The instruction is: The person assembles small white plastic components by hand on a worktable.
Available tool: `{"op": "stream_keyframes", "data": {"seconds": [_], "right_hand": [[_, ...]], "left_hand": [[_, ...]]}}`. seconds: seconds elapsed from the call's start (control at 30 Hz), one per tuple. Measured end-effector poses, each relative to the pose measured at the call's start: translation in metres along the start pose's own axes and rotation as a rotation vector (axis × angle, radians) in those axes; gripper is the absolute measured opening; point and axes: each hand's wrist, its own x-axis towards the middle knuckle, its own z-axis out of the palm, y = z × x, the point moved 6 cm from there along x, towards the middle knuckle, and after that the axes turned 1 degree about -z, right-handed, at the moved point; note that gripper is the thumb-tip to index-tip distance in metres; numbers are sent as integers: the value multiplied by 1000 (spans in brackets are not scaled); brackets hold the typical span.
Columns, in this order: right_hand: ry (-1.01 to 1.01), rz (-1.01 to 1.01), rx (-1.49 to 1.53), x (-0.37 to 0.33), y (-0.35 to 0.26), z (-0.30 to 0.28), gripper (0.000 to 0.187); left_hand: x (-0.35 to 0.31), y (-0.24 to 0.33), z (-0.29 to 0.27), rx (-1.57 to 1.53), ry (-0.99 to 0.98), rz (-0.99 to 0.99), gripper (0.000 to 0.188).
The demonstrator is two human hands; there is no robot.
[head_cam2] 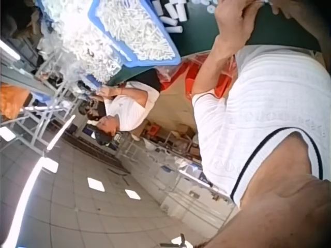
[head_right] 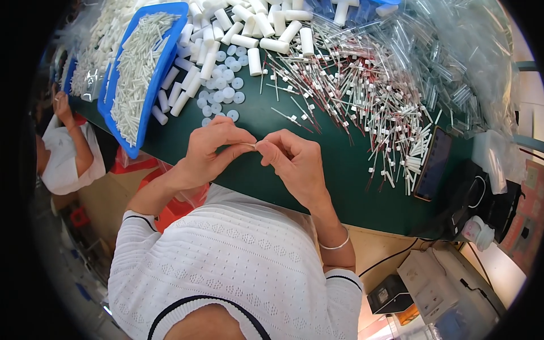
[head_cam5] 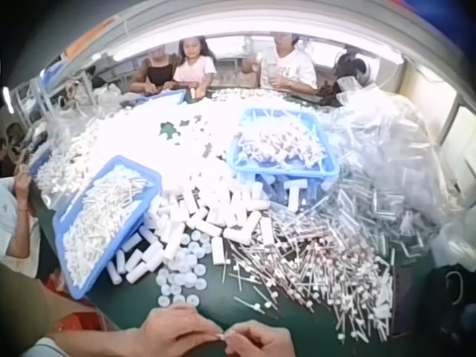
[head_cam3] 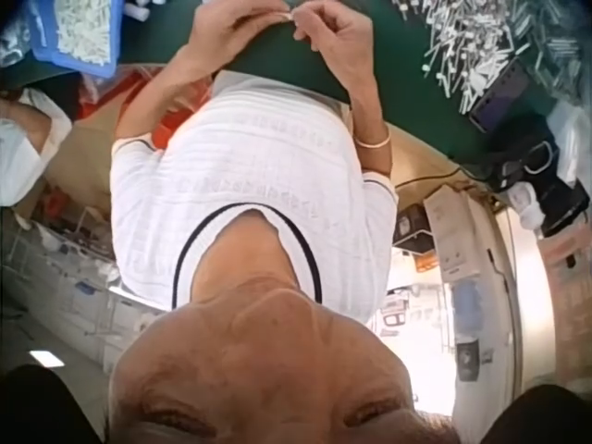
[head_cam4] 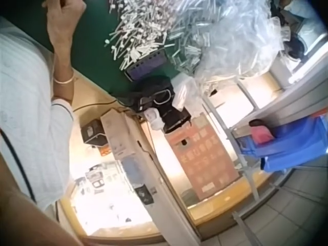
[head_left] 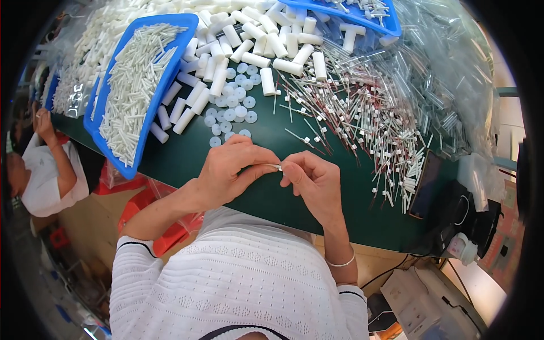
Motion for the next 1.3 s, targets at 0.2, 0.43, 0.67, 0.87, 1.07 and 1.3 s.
{"op": "stream_keyframes", "data": {"seconds": [0.2,0.43,0.67,0.87,1.07,1.3], "right_hand": [[-57,-73,-123,-4,-1,5,22],[191,-450,-872,9,-34,-23,15],[158,-598,-1430,23,-30,-4,11],[169,-299,-441,18,-41,-37,6],[116,-278,266,9,-24,-20,10],[241,-636,-722,-5,-83,-9,46]], "left_hand": [[-7,-26,11,-556,-288,-624,9],[97,-2,-77,-116,0,-203,9],[184,18,-100,282,307,240,75],[68,6,-24,31,43,-47,21],[18,-16,25,-594,-138,-465,19],[14,-13,-1,-130,-28,-247,13]]}}
